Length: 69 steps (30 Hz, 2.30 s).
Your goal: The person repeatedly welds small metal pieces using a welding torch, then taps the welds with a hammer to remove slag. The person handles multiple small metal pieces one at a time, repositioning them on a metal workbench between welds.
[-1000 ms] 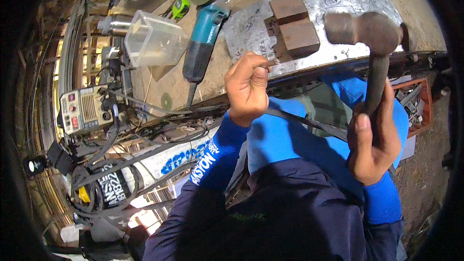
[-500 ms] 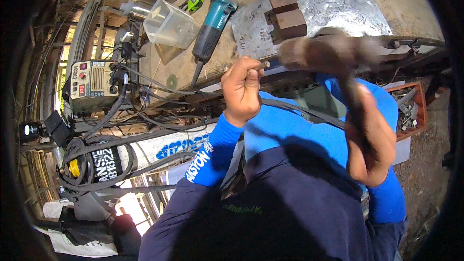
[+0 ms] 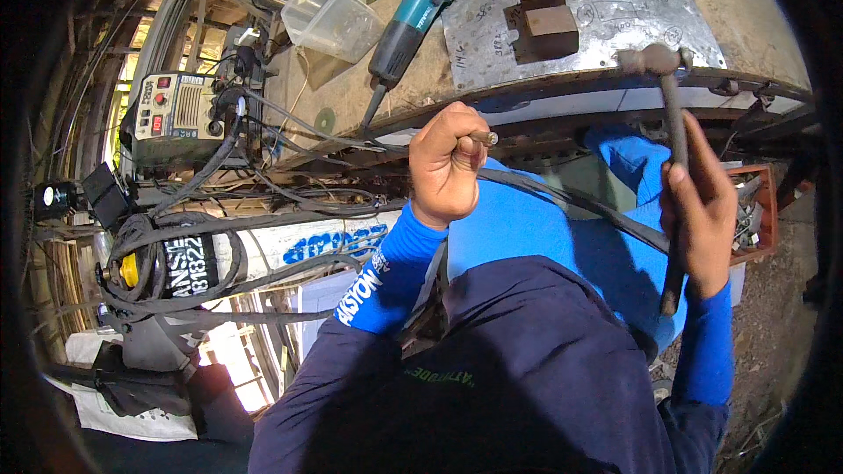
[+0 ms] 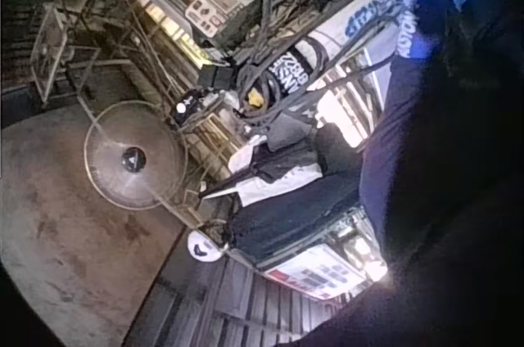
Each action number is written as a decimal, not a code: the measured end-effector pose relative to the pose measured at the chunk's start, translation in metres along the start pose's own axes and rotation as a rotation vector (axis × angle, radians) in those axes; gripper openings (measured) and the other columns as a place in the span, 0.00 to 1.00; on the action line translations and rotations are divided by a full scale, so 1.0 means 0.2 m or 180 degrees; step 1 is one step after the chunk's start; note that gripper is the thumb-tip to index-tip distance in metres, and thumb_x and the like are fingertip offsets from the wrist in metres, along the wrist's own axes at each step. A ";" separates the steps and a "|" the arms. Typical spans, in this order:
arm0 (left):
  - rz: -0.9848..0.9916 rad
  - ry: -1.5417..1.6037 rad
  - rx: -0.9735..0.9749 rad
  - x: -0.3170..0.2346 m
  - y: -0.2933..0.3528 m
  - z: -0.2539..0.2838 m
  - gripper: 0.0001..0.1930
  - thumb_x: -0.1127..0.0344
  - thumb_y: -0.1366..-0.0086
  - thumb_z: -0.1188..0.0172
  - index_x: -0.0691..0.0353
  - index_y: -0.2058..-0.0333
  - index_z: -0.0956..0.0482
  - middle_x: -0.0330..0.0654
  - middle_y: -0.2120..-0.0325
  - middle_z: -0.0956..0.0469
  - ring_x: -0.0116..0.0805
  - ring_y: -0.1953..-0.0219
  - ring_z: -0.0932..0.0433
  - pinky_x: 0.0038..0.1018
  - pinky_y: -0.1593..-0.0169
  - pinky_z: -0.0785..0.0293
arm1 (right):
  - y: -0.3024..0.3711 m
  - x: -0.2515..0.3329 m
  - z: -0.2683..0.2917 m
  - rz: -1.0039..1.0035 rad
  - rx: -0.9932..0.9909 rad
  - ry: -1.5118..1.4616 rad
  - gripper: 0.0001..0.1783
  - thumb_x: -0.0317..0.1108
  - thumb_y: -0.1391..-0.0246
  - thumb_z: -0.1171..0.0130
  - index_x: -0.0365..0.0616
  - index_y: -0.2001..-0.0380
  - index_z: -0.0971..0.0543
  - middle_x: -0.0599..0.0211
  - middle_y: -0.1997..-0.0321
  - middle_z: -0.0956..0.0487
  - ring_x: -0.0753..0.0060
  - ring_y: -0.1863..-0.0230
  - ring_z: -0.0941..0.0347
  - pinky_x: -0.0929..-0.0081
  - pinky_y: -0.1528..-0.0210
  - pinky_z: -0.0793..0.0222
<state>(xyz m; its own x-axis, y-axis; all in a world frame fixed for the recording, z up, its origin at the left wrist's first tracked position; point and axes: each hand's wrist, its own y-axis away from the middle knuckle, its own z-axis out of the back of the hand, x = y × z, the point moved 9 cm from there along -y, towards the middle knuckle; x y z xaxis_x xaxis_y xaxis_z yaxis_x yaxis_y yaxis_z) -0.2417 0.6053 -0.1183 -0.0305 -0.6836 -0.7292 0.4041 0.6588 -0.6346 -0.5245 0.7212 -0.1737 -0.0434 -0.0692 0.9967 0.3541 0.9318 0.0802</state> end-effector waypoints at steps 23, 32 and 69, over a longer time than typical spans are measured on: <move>0.0137 -0.1535 0.0043 0.31 -0.26 -0.04 0.09 0.63 0.26 0.34 0.62 0.58 0.11 0.46 0.67 0.20 0.42 0.64 0.19 0.31 0.59 0.24 | -0.31 -0.19 1.02 0.0096 -0.0656 0.2770 0.21 0.38 0.27 0.39 0.30 0.42 0.19 0.51 0.44 0.14 0.65 0.42 0.18 0.67 0.38 0.26; 0.0655 -0.1350 0.0053 0.76 -0.31 -0.05 0.16 0.58 0.23 0.37 0.68 0.54 0.15 0.48 0.65 0.17 0.41 0.63 0.19 0.34 0.56 0.24 | 0.92 -1.41 1.53 -0.3141 -0.0740 0.2555 0.47 0.69 0.28 0.55 0.26 0.43 0.19 0.32 0.43 0.18 0.37 0.40 0.21 0.51 0.37 0.29; 0.0823 -0.1607 0.0751 0.76 -0.30 -0.02 0.15 0.66 0.30 0.33 0.63 0.47 0.12 0.51 0.53 0.15 0.45 0.49 0.17 0.35 0.42 0.23 | -0.31 0.28 0.31 0.0999 -0.0679 0.0579 0.20 0.38 0.25 0.41 0.32 0.41 0.24 0.66 0.62 0.20 0.78 0.66 0.26 0.81 0.65 0.30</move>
<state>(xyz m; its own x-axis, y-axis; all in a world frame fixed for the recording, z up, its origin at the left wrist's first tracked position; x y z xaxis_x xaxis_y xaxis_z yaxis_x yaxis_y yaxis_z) -0.2747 0.4638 -0.1923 0.5090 -0.6132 -0.6040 0.5339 0.7754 -0.3373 -0.6080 0.6810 -0.1231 0.2562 0.1268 0.9583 0.5101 0.8243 -0.2455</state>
